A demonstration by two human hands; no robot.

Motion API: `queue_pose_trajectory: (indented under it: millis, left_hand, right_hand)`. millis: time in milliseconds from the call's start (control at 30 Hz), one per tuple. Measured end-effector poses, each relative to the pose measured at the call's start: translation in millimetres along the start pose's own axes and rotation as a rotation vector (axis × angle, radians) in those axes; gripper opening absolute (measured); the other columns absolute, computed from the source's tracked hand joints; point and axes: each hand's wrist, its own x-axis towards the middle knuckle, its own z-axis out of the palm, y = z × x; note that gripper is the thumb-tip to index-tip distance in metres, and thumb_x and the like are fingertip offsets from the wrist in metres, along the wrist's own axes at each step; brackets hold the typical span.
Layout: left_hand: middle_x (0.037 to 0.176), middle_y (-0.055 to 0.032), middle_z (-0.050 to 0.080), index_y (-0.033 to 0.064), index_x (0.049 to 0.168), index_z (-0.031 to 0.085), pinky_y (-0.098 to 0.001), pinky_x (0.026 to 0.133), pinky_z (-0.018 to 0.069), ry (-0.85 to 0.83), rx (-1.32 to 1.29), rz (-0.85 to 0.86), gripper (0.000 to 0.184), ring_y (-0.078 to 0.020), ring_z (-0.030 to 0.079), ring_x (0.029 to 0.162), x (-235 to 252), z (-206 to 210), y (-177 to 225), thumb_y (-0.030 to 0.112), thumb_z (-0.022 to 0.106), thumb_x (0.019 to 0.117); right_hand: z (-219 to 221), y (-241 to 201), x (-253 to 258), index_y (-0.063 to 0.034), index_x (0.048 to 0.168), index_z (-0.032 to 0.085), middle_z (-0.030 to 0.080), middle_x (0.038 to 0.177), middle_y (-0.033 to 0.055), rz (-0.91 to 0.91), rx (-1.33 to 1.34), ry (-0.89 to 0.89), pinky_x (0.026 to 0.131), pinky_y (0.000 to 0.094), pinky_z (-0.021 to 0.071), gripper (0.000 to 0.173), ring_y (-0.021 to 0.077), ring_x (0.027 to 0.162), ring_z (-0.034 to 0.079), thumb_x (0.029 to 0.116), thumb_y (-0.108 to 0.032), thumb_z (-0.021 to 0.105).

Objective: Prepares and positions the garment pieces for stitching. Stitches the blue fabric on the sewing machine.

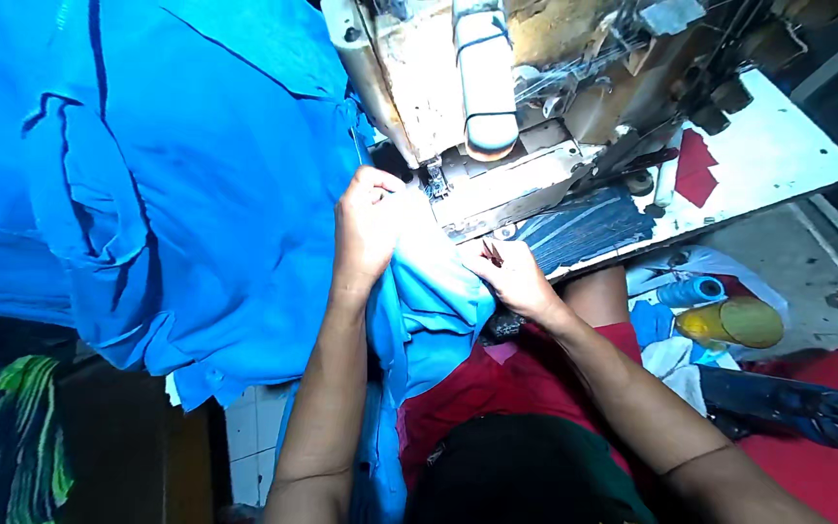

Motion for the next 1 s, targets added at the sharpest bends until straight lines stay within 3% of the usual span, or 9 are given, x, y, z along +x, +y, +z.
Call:
queue_pose_trajectory:
  millis: [167,267,467,633,700,833,900,933,1000]
  left_hand:
    - [0.097,-0.0015,0.075,0.0108,0.102,0.075,-0.0291,0.086,0.056,-0.001,0.416,-0.081,0.013,-0.0057,0.07,0.089,28.8,13.3,15.1,0.016,0.074,0.0901]
    - [0.099,-0.0077,0.076,0.0063,0.103,0.076,-0.0402,0.093,0.0559,0.0,0.429,-0.038,0.024,-0.0145,0.071,0.097,42.8,20.8,-2.6,0.023,0.079,0.0865]
    - [0.126,-0.0174,0.067,-0.0001,0.131,0.062,-0.0451,0.107,0.0459,-0.034,0.485,-0.074,0.06,-0.0244,0.061,0.124,70.1,30.3,-36.1,0.04,0.074,0.0868]
    - [0.119,-0.0173,0.069,0.0041,0.122,0.068,-0.0511,0.098,0.0506,0.105,0.51,-0.105,0.059,-0.0295,0.064,0.117,67.0,39.8,-41.5,0.044,0.078,0.0797]
    - [0.121,-0.0169,0.069,0.003,0.125,0.066,-0.0514,0.101,0.0488,0.089,0.527,-0.176,0.059,-0.0283,0.064,0.119,63.5,41.6,-29.0,0.045,0.073,0.083]
    - [0.112,-0.0177,0.072,0.0019,0.111,0.07,-0.0515,0.096,0.0523,0.166,0.494,-0.036,0.038,-0.0292,0.068,0.111,47.9,36.1,-2.4,0.031,0.074,0.0878]
    - [0.122,-0.0112,0.065,0.0076,0.121,0.069,-0.0349,0.097,0.0545,0.223,0.39,0.035,0.041,-0.0186,0.064,0.113,19.4,23.5,8.7,0.029,0.08,0.0884]
    - [0.127,-0.0099,0.061,0.0111,0.13,0.065,-0.0307,0.09,0.0559,0.238,0.396,0.054,0.049,-0.0164,0.062,0.111,-4.0,15.3,10.1,0.034,0.08,0.0899]
    - [0.131,-0.0077,0.054,0.0193,0.147,0.051,-0.0326,0.08,0.0529,0.199,0.435,-0.022,0.071,-0.0171,0.059,0.105,-59.0,1.0,3.2,0.042,0.081,0.0871]
  right_hand:
    - [4.1,0.8,3.1,-0.0044,0.092,0.069,0.062,0.071,0.0024,0.001,0.125,0.101,0.055,0.0266,0.0508,0.002,0.0092,0.06,0.058,0.0903,-0.005,0.071]
    - [7.0,-4.2,6.1,-0.0057,0.11,0.069,0.062,0.077,0.0036,-0.023,0.241,0.156,0.052,0.0258,0.0489,0.024,0.0105,0.06,0.055,0.0865,0.001,0.07]
    - [10.5,-8.7,19.4,-0.0041,0.106,0.069,0.058,0.068,0.0054,-0.004,0.341,0.232,0.046,0.0264,0.0462,0.018,0.0123,0.051,0.052,0.089,0.001,0.068]
    - [12.6,-9.7,21.2,-0.0029,0.101,0.069,0.058,0.067,0.0059,-0.021,0.36,0.25,0.045,0.0265,0.047,0.01,0.012,0.05,0.052,0.0909,0.0,0.069]
    - [13.3,-9.6,22.4,-0.0029,0.101,0.07,0.059,0.068,0.0056,-0.057,0.33,0.256,0.044,0.0263,0.0458,0.01,0.0116,0.05,0.052,0.0913,0.0,0.069]
    - [9.0,-11.8,14.7,-0.0087,0.108,0.075,0.07,0.081,0.0014,-0.101,0.04,0.225,0.055,0.0268,0.0528,0.014,0.0086,0.061,0.061,0.0941,-0.008,0.071]
    - [4.7,-11.1,-2.1,-0.0136,0.116,0.076,0.075,0.101,-0.0022,-0.124,-0.1,0.253,0.069,0.0268,0.0607,0.02,0.006,0.078,0.069,0.0973,-0.015,0.07]
    - [2.0,-11.0,-12.4,-0.0128,0.115,0.077,0.074,0.108,-0.0014,-0.155,-0.124,0.277,0.072,0.0269,0.0612,0.019,0.0066,0.084,0.069,0.0984,-0.015,0.069]
    - [-3.2,-10.8,-32.3,-0.0066,0.107,0.077,0.074,0.103,0.0026,-0.223,-0.094,0.293,0.072,0.0282,0.0604,0.017,0.0095,0.084,0.069,0.1018,-0.013,0.063]
